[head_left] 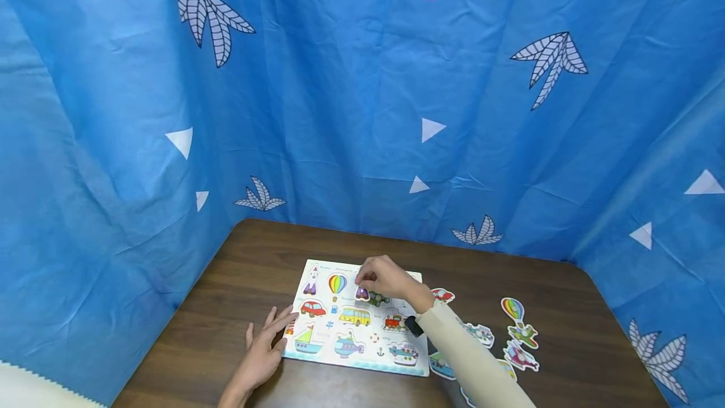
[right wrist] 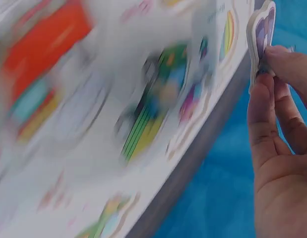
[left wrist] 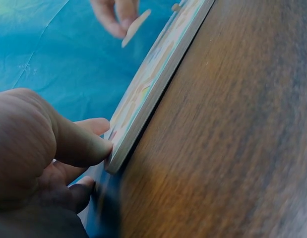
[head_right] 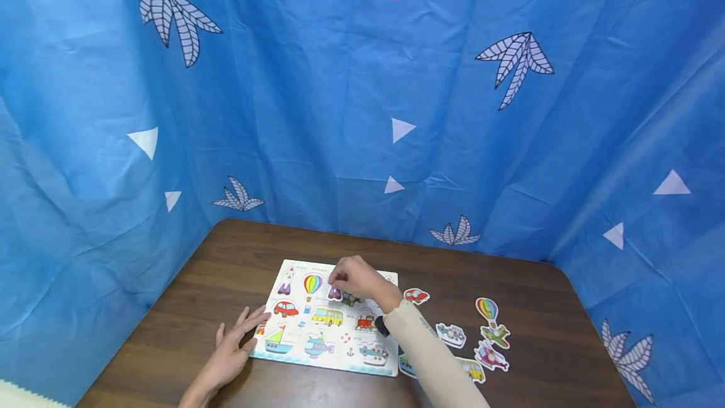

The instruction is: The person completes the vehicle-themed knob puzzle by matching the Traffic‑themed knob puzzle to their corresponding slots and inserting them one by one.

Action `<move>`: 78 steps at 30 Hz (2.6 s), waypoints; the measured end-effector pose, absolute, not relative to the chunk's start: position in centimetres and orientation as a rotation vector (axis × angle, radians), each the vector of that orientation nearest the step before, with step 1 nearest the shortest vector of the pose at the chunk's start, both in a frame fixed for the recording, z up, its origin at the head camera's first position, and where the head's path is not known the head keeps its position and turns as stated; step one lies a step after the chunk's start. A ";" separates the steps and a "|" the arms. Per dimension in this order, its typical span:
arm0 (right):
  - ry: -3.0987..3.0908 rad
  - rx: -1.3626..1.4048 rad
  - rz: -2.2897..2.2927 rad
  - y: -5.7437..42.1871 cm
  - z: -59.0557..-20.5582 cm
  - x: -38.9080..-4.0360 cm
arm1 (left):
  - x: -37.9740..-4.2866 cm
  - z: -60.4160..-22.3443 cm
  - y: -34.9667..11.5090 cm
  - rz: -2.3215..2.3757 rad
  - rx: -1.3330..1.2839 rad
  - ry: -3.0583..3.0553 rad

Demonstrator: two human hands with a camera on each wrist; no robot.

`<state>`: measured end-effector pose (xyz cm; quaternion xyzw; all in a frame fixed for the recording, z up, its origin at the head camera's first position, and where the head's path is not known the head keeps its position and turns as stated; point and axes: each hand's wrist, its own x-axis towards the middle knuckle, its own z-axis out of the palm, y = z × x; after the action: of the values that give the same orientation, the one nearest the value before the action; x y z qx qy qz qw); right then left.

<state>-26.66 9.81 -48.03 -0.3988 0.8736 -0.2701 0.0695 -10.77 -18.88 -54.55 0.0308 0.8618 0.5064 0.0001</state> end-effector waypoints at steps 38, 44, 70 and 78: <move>2.806 -1.152 -0.721 -2.5 -50.4 -27.0 | -10.6 -54.2 -19.0 1.530 0.067 2.732; 2.833 -1.192 -0.654 -2.6 -51.0 -26.9 | -10.6 -54.5 -18.9 1.549 0.099 2.728; 2.911 -1.073 -0.722 -2.7 -51.8 -26.5 | -10.7 -54.7 -19.0 1.565 0.090 2.757; 2.956 -1.068 -0.721 -3.0 -51.8 -26.5 | -10.6 -54.6 -18.9 1.580 0.096 2.781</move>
<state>-26.50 -2.98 -51.76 -0.3309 0.9159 -0.2233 -0.0416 -10.57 -18.88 -54.62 0.0301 0.8686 0.4937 -0.0292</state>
